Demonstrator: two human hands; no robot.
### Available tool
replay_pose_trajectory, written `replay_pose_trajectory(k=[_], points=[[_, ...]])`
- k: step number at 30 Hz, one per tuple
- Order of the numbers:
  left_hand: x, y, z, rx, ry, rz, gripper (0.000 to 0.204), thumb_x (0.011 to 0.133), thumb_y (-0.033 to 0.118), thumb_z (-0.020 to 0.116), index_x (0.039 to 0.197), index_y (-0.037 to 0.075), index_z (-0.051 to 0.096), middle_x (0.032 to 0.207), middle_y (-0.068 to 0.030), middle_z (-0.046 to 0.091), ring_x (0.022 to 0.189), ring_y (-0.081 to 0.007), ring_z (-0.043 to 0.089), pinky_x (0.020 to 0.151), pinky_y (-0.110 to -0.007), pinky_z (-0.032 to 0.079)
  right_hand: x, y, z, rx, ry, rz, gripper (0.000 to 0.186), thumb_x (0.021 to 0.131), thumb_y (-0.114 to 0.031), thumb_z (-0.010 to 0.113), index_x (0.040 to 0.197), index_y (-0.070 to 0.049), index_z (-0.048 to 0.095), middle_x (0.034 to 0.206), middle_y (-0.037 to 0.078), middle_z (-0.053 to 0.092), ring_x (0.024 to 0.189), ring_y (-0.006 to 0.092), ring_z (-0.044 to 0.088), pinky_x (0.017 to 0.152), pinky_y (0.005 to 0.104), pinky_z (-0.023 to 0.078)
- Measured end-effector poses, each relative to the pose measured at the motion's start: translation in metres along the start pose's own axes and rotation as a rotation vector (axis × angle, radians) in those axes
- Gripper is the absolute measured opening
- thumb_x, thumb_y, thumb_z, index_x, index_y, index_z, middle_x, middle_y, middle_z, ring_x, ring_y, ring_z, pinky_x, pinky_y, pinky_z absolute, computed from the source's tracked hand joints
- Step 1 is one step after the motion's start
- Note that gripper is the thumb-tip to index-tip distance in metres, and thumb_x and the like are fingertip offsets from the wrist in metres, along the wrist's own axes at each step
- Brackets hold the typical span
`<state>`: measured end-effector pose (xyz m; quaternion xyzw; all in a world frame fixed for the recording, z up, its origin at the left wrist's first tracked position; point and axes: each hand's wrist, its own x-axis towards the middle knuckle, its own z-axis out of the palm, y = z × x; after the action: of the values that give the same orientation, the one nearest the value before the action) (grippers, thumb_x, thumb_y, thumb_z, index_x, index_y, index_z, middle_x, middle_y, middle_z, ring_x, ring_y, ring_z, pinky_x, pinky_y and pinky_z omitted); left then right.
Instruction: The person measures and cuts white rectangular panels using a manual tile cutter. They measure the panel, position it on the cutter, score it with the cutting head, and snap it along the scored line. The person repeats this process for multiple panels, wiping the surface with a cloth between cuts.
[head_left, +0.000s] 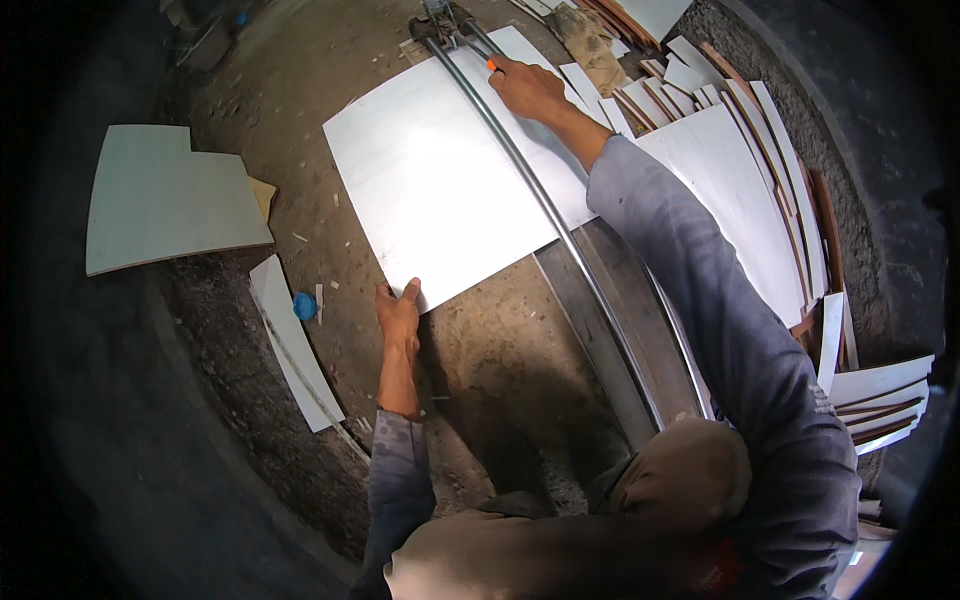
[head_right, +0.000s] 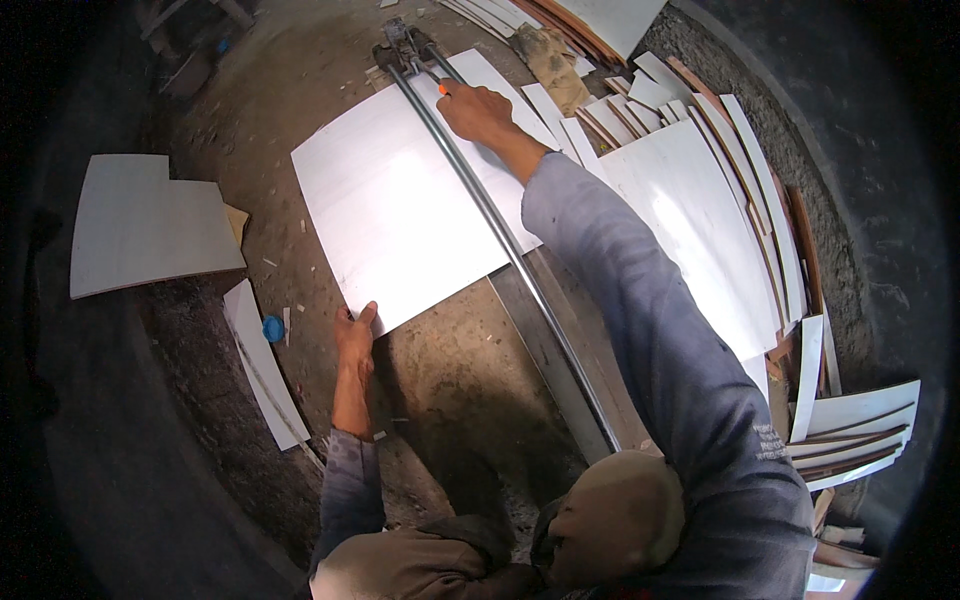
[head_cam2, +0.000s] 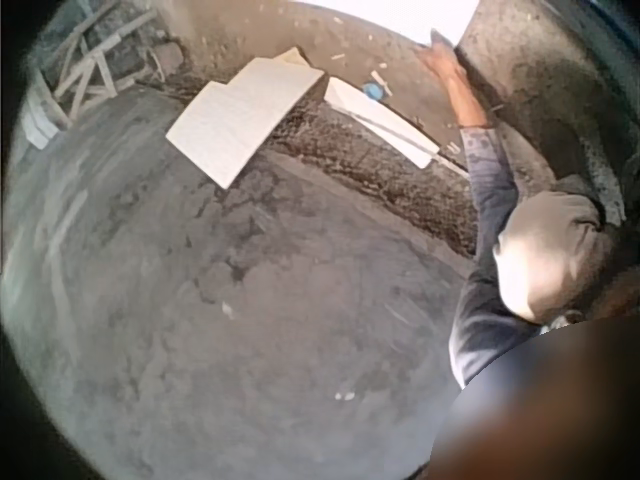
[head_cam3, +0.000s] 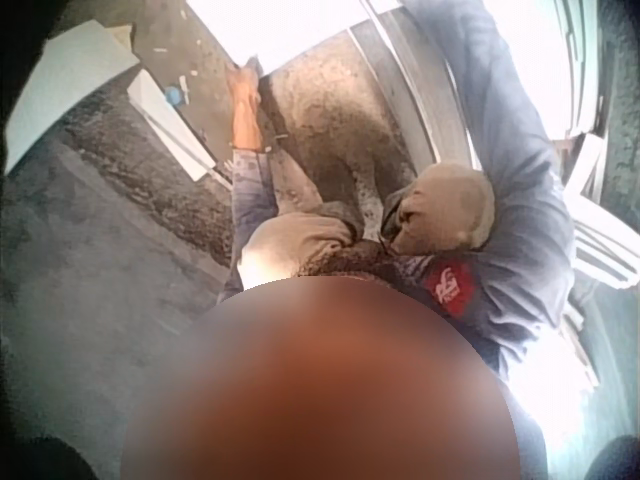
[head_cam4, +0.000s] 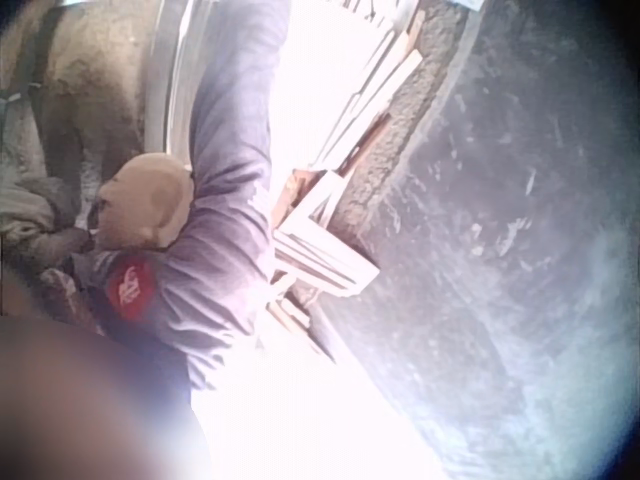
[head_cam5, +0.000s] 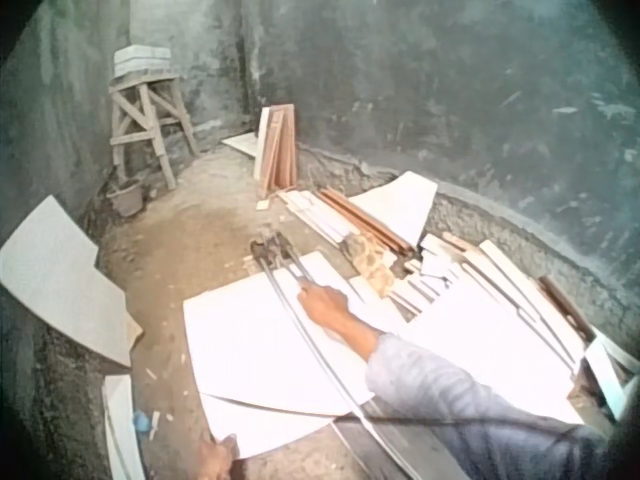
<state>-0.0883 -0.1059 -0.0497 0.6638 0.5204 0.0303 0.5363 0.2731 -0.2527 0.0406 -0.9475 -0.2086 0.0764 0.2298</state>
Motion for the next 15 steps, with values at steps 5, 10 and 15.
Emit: replay_pose_trajectory(k=[5,10,15], points=[[-0.004,0.006,-0.001,0.019,0.004,-0.013,0.075,0.095,0.023,0.076,0.15,-0.011,0.039,0.145,-0.0306,0.054,0.134,-0.0397,0.054,0.115,-0.049,0.041,0.005,-0.004,0.0,-0.022,-0.006,0.028,0.056,0.101,-0.037,0.04,0.156,-0.028,0.049,0.121,0.019,0.073,0.112,0.0376,0.07,0.097,0.0532,0.054],[0.001,0.0,0.0,0.015,0.024,-0.002,0.073,0.094,0.022,0.076,0.149,-0.011,0.04,0.143,-0.0296,0.056,0.132,-0.0381,0.056,0.114,-0.047,0.042,0.006,-0.004,-0.001,-0.023,-0.013,0.022,0.057,0.1,-0.036,0.043,0.157,-0.028,0.047,0.12,0.018,0.074,0.112,0.0377,0.07,0.097,0.0536,0.054],[0.011,-0.012,0.0,-0.068,-0.012,0.059,0.071,0.092,0.024,0.077,0.145,-0.012,0.045,0.138,-0.0273,0.06,0.128,-0.0358,0.058,0.112,-0.045,0.041,0.006,-0.001,-0.003,-0.031,0.009,-0.012,0.056,0.098,-0.034,0.046,0.153,-0.027,0.051,0.12,0.018,0.074,0.112,0.0377,0.07,0.097,0.0538,0.054]])
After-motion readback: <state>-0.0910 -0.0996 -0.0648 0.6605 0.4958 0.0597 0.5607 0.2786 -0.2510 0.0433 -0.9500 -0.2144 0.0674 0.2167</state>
